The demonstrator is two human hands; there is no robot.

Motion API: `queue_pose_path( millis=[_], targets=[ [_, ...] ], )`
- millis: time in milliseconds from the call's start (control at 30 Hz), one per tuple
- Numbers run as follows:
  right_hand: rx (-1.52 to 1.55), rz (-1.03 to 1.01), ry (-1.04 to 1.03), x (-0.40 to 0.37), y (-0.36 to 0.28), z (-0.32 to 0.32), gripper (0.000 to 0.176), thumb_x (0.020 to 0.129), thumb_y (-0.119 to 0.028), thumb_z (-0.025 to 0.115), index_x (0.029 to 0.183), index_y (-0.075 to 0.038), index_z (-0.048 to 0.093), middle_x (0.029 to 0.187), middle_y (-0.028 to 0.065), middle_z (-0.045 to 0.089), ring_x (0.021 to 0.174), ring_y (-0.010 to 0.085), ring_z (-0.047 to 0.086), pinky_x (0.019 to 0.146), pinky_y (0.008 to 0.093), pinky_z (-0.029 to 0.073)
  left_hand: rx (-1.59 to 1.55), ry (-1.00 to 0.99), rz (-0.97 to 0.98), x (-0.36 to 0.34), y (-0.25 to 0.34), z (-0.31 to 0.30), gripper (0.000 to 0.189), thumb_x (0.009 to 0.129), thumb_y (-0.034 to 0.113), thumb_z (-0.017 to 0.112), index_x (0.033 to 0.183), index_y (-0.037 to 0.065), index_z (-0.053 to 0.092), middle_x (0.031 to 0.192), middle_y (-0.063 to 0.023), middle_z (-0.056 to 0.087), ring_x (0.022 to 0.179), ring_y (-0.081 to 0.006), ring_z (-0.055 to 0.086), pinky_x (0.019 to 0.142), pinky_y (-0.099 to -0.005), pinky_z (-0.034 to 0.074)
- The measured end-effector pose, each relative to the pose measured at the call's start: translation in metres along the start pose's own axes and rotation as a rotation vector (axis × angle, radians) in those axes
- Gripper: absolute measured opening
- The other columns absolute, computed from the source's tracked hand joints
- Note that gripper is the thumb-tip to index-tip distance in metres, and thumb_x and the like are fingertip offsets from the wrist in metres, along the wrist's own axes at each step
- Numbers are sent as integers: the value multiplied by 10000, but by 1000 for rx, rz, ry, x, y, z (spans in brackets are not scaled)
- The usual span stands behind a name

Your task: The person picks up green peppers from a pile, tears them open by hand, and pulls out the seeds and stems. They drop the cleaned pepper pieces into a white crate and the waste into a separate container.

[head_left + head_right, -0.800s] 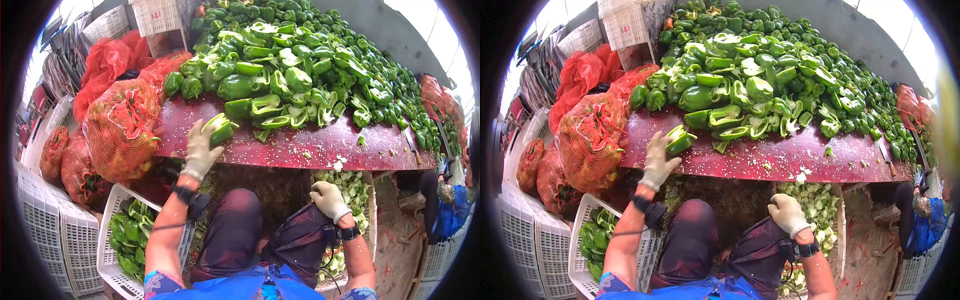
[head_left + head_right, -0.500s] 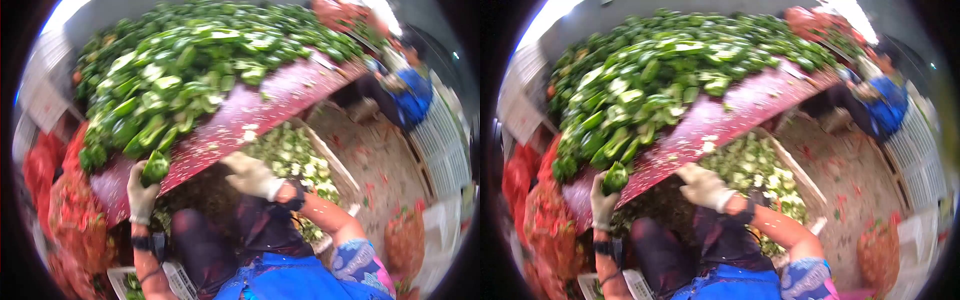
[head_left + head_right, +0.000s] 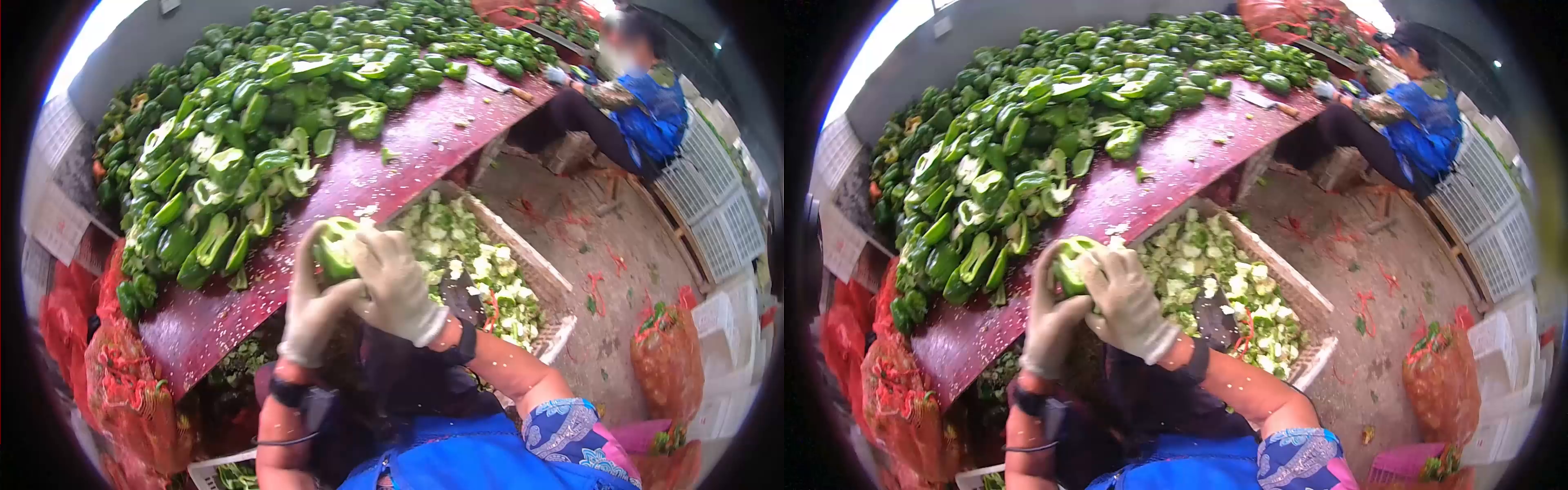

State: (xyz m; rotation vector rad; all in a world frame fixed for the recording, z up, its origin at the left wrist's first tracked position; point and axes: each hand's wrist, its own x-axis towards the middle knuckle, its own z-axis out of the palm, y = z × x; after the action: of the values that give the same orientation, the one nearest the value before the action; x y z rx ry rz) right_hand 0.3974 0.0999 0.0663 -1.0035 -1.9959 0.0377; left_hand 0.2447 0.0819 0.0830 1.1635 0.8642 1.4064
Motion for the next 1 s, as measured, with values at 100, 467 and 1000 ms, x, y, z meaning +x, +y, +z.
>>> queue_pose_path(
  millis=[100, 467, 1000],
  targets=[
    [223, -35, -120, -1, 13, -5, 826, 651, -193, 870, 1380, -17, 525, 1358, 216, 526, 1231, 436, 494, 1059, 496, 451, 95, 71, 70, 2, -20, -4, 667, 810, -15, 735, 1407, 83, 453, 1312, -76, 548, 1188, -171, 549, 1029, -323, 478],
    [282, -55, 48, 12, -3, 18, 246, 959, -94, 656, 1160, 27, 582, 1144, 265, 587, 924, 454, 644, 733, 465, 542, 23, 273, 225, -2, -25, -7, 506, 941, 242, 732, 1353, 95, 478, 1232, -69, 570, 1102, -158, 570, 934, -308, 501],
    [-50, -164, -155, 15, -3, -3, 533, 745, -37, 728, 1247, 5, 555, 1184, 196, 597, 1078, 402, 608, 885, 464, 531, 87, 175, 158, 9, -29, -14, 338, 999, 130, 631, 1323, 73, 554, 1143, -36, 616, 1049, -113, 579, 903, -273, 505]
  ],
)
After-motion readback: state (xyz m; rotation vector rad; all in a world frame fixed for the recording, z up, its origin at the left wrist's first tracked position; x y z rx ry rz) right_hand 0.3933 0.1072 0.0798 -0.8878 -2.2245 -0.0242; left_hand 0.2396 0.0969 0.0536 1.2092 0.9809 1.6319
